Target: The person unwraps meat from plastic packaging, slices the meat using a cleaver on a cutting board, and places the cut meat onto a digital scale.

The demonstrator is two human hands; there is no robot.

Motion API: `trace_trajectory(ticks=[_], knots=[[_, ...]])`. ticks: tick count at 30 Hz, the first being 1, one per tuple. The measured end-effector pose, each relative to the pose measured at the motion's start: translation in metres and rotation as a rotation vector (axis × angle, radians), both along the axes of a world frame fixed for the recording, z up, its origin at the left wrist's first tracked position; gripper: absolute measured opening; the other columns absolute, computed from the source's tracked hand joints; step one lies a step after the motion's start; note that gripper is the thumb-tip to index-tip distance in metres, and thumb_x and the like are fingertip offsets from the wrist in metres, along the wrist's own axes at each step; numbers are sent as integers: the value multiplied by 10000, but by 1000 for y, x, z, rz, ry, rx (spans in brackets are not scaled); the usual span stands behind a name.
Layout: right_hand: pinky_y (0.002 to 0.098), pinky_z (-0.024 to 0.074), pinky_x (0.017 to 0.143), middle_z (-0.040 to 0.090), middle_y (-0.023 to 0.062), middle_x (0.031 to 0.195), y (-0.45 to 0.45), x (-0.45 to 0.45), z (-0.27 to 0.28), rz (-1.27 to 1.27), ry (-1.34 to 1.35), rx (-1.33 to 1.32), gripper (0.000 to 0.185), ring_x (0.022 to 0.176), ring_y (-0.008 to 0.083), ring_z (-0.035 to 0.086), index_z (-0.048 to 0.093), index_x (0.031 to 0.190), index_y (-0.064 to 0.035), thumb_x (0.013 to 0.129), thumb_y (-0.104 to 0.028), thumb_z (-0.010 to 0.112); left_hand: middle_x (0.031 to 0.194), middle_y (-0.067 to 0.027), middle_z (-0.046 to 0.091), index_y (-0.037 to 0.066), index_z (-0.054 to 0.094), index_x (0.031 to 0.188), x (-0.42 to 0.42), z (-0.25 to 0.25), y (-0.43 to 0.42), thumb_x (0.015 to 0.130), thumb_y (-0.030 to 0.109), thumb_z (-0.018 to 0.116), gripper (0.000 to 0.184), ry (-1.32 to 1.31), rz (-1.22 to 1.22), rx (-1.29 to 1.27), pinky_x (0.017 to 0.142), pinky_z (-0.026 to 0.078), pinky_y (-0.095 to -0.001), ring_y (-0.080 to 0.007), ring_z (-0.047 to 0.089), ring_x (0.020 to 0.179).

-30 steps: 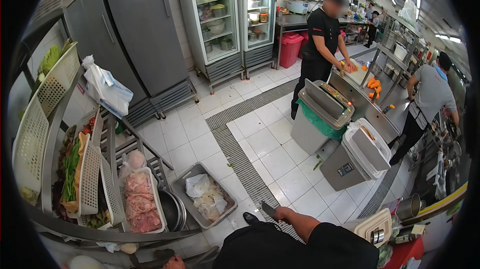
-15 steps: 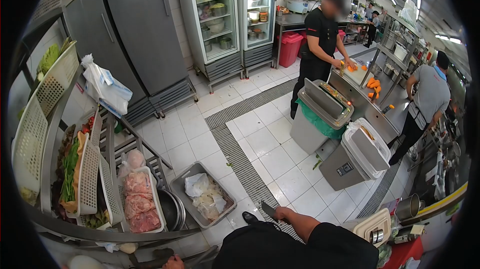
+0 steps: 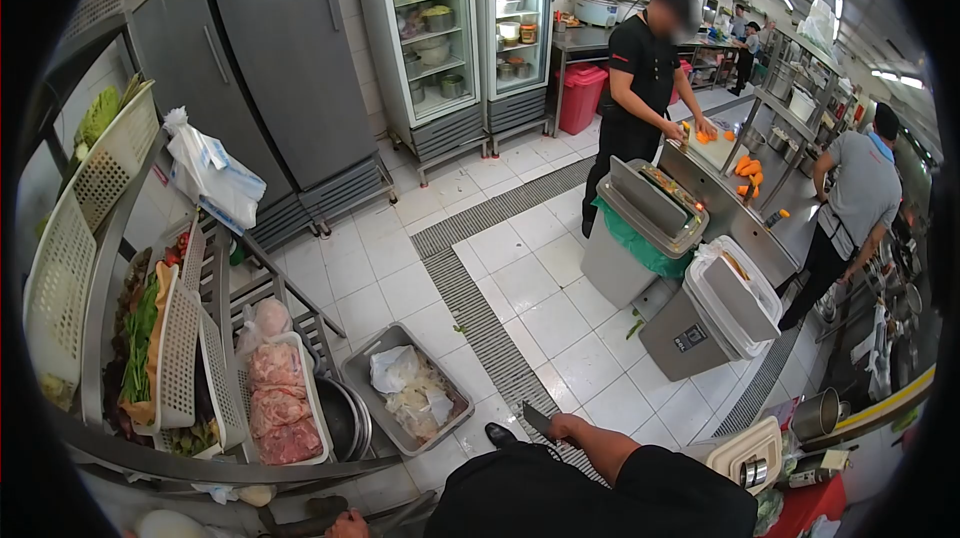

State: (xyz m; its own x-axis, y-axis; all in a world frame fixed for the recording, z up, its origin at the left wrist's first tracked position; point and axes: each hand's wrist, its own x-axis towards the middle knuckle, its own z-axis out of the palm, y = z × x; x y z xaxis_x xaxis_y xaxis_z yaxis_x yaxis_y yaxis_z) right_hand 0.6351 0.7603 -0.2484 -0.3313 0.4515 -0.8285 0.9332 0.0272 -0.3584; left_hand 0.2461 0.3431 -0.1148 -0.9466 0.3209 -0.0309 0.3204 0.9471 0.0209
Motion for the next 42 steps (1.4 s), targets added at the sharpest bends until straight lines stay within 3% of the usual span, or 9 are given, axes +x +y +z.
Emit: trace_trajectory(ticks=[6, 8, 15, 20, 31, 35, 37, 39, 42], knots=[[418, 562, 703, 743, 194, 875, 1, 1, -18, -31, 17, -16, 303, 804, 312, 744, 756, 891, -6, 769, -227, 588, 767, -187, 711, 43, 755, 803, 1, -2, 0, 877, 379, 638, 363, 24, -1, 6, 921, 430, -477, -394, 660, 781], [397, 553, 575, 693, 174, 777, 3, 2, -15, 4, 39, -14, 355, 642, 261, 679, 716, 898, 63, 836, -271, 617, 765, -185, 711, 44, 754, 802, 0, -4, -2, 878, 379, 637, 363, 44, -8, 7, 923, 428, -476, -391, 662, 779], [409, 538, 575, 700, 183, 785, 3, 2, -16, 34, 34, 8, 398, 645, 266, 676, 728, 895, 50, 807, -326, 632, 754, -182, 708, 43, 744, 779, -5, -8, -5, 883, 387, 622, 380, 8, -42, -15, 890, 432, -482, -384, 663, 756], [447, 564, 727, 740, 205, 892, 1, 4, -30, 76, 35, 49, 290, 876, 348, 740, 760, 862, -11, 732, -239, 638, 751, -188, 706, 40, 742, 761, -2, -6, -4, 883, 391, 612, 393, 42, -58, 14, 868, 437, -487, -391, 659, 748], [427, 558, 700, 732, 202, 848, 5, -5, -7, 26, 3, -19, 250, 804, 326, 731, 752, 841, 0, 727, -198, 651, 777, -177, 716, 47, 755, 805, -7, -15, -9, 883, 404, 608, 395, -1, -28, -36, 904, 444, -500, -385, 673, 784], [418, 545, 669, 729, 201, 840, 4, -9, 17, 173, 47, 122, 221, 806, 303, 731, 740, 820, 1, 756, -185, 639, 855, -175, 731, 70, 770, 891, -5, -12, -7, 881, 407, 585, 384, -35, -10, 22, 966, 432, -511, -374, 691, 871], [419, 559, 674, 738, 193, 849, 11, 9, -45, 393, 221, 144, 242, 836, 305, 731, 758, 860, -28, 754, -229, 673, 853, -179, 733, 113, 777, 878, -11, -22, -13, 860, 411, 595, 350, -44, 0, 114, 1031, 402, -525, -369, 693, 881], [423, 574, 660, 741, 174, 847, 26, 9, -62, 727, 172, 191, 229, 793, 301, 730, 759, 855, -42, 764, -238, 685, 875, -164, 737, 122, 778, 900, -12, -22, -17, 864, 415, 604, 342, -16, -15, 139, 1027, 413, -511, -364, 697, 850], [399, 584, 662, 748, 128, 844, 43, -31, -51, 710, -88, 52, 203, 725, 277, 733, 752, 950, -55, 812, -180, 672, 874, -146, 736, 135, 762, 905, -18, -19, -22, 890, 400, 587, 317, -18, 36, 266, 988, 448, -482, -354, 702, 866]])
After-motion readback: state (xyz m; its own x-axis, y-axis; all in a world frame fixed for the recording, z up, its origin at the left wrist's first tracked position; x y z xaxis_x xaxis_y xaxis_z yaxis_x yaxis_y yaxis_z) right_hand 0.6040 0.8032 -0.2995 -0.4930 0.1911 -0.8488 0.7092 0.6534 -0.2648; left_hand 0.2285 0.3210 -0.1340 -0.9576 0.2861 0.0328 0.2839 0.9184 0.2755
